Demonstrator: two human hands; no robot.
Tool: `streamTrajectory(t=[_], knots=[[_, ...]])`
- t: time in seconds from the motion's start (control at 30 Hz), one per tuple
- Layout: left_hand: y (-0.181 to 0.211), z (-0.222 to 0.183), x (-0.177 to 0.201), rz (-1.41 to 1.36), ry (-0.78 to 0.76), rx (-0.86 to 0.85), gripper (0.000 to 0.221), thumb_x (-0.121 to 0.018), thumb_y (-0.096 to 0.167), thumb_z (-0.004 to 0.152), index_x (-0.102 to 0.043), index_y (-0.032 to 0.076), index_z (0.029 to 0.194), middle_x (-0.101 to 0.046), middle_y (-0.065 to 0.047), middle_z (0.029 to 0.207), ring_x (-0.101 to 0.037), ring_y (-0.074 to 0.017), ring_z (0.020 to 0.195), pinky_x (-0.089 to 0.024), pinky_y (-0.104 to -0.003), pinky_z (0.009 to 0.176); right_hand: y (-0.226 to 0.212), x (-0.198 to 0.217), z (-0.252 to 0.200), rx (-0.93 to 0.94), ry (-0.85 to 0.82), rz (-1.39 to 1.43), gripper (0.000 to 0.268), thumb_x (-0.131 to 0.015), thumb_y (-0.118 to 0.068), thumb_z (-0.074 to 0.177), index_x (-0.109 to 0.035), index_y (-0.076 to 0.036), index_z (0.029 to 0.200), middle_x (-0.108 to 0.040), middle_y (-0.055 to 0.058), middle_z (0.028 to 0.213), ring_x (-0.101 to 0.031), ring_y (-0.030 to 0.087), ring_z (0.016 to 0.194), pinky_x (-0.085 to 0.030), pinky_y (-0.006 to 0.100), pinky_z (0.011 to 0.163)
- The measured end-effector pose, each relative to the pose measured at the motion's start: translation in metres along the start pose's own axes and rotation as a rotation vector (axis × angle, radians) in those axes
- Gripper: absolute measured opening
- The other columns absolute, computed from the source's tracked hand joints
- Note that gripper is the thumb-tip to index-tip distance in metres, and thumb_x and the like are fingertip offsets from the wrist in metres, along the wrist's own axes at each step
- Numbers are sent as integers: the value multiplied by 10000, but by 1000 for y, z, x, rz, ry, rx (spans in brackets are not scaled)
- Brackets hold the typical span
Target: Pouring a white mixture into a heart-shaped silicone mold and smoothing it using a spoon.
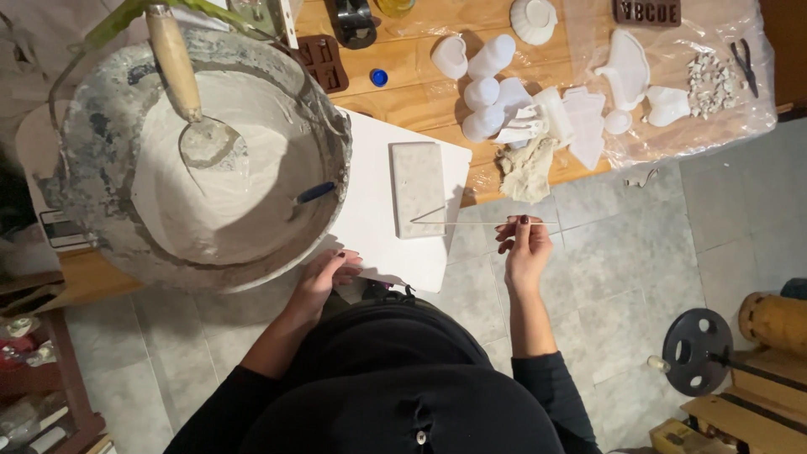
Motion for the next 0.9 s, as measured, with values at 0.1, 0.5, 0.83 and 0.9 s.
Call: streamTrajectory(t=[0.1, 0.5, 0.83, 0.9], knots=[[1, 1, -1, 5, 12, 12, 360, -500, 274, 1030, -700, 17, 1183, -743, -84, 1115, -691, -188, 1011, -521, -334, 864, 5, -1, 1, -27, 4, 6, 209, -525, -234, 1107, -579, -52, 1019, -692, 92, 839, -637, 124, 680, -457, 246, 514], [7, 1, 4, 19, 2, 29, 366, -488, 299, 1029, -705, 39, 1168, -739, -78, 1105, -682, -185, 1005, -517, -335, 881, -44, 19, 3, 46, 102, 152, 188, -532, -222, 1123, -608, -64, 1058, -696, 81, 860, -632, 120, 718, -441, 229, 549], [1, 0, 29, 19, 43, 128, 361, -507, 328, 1012, -704, 59, 1151, -729, -45, 1072, -676, -157, 978, -504, -321, 843, -158, -161, -18, 400, -221, 97, 97, -570, -69, 1070, -644, -12, 1097, -598, 72, 1182, -539, 130, 880, -416, 251, 725], [0, 2, 39, -32, 30, 123, 329, -536, 323, 1006, -693, 68, 1143, -731, -57, 1058, -683, -169, 932, -506, -326, 808, -172, -231, -26, 810, -474, -345, 191, -735, -70, 951, -673, -139, 1117, -492, 136, 1481, -490, 299, 1380, -390, 443, 1169]])
Point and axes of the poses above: each hand's wrist, its own z-axis towards the middle knuckle, its own x-axis out of the back of the hand, y = z × x, the point moved 1 cm from there along z, towards the middle knuckle
